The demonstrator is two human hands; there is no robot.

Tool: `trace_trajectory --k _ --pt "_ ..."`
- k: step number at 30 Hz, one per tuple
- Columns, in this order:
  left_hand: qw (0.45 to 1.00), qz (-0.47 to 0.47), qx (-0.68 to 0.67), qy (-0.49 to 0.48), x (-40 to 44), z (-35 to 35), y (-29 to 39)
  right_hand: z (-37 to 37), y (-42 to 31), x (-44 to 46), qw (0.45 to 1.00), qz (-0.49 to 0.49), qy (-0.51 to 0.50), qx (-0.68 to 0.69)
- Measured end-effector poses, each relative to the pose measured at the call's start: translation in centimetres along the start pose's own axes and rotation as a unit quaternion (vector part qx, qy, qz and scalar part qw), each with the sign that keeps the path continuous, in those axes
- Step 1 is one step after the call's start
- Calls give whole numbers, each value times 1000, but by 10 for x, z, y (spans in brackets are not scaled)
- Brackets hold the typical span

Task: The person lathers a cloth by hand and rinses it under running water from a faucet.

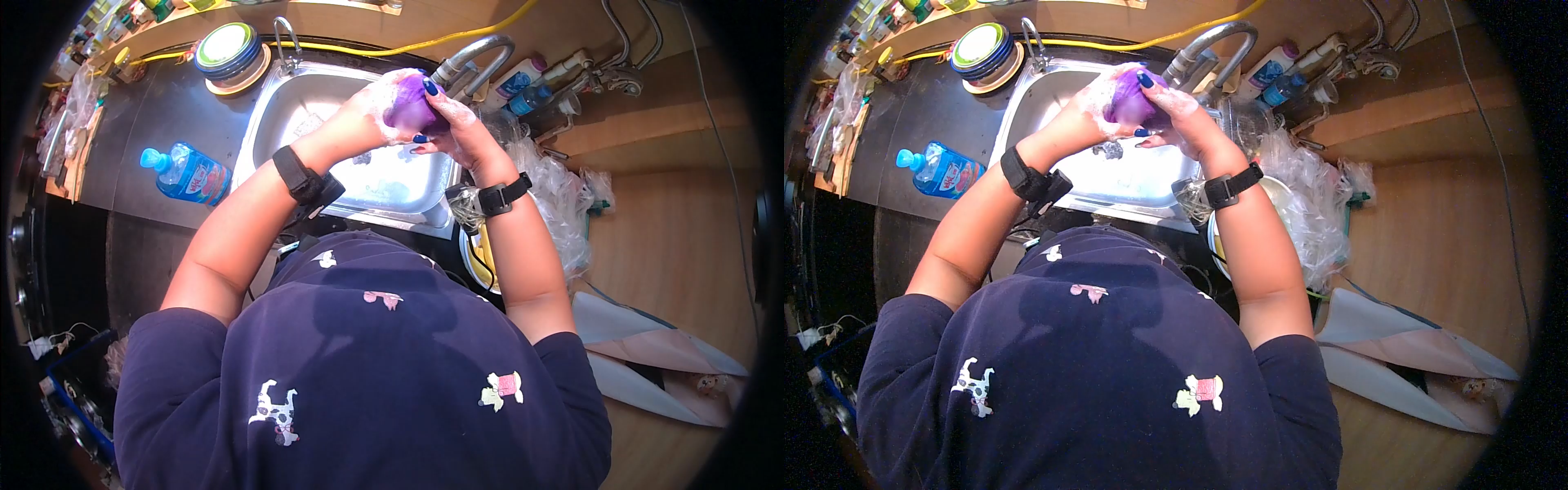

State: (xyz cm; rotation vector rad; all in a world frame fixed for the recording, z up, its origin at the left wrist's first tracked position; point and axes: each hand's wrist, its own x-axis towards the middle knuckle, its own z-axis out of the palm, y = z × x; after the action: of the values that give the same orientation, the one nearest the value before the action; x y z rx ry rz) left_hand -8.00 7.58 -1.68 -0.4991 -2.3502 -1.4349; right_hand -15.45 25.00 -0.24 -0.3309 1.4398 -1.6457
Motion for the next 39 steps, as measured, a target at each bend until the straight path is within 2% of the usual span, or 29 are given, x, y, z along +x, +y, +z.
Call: trace_trajectory --k 2,5,6,11,15,18,20,23,26,30,35,38,39 --pt "998 33 47 -1 0 -1 6 0 -4 -3 999 19 -11 -49" --pt "998 -41 15 -51 1 -1 10 4 -7 -7 993 22 -9 -113" --pt "999 -9 -2 -38 0 0 15 6 -11 -8 990 31 -14 -139" --pt "997 -6 62 -40 -2 0 11 13 -18 -12 979 22 -28 -198" --pt "991 -11 133 -25 -4 2 5 15 -14 -10 968 -42 -18 -246" --pt "991 -38 128 -10 -6 6 -5 13 -9 -3 955 -91 20 -281" --pt "990 -10 139 3 -5 7 -5 13 -4 2 939 -143 46 -309" --pt "988 -9 153 1 -4 9 -6 18 -4 0 929 -126 106 -330" --pt "985 -20 171 3 -4 10 -8 15 2 6 898 -227 114 -360" --pt "985 -33 170 8 -6 9 -5 12 3 10 895 -228 120 -364" --pt "984 18 176 12 -6 9 -8 15 3 9 873 -220 172 -400" --pt "987 11 160 18 -6 10 -8 21 -7 3 915 -56 191 -350" --pt "989 0 147 19 -6 11 -8 13 0 8 881 -145 190 -408"
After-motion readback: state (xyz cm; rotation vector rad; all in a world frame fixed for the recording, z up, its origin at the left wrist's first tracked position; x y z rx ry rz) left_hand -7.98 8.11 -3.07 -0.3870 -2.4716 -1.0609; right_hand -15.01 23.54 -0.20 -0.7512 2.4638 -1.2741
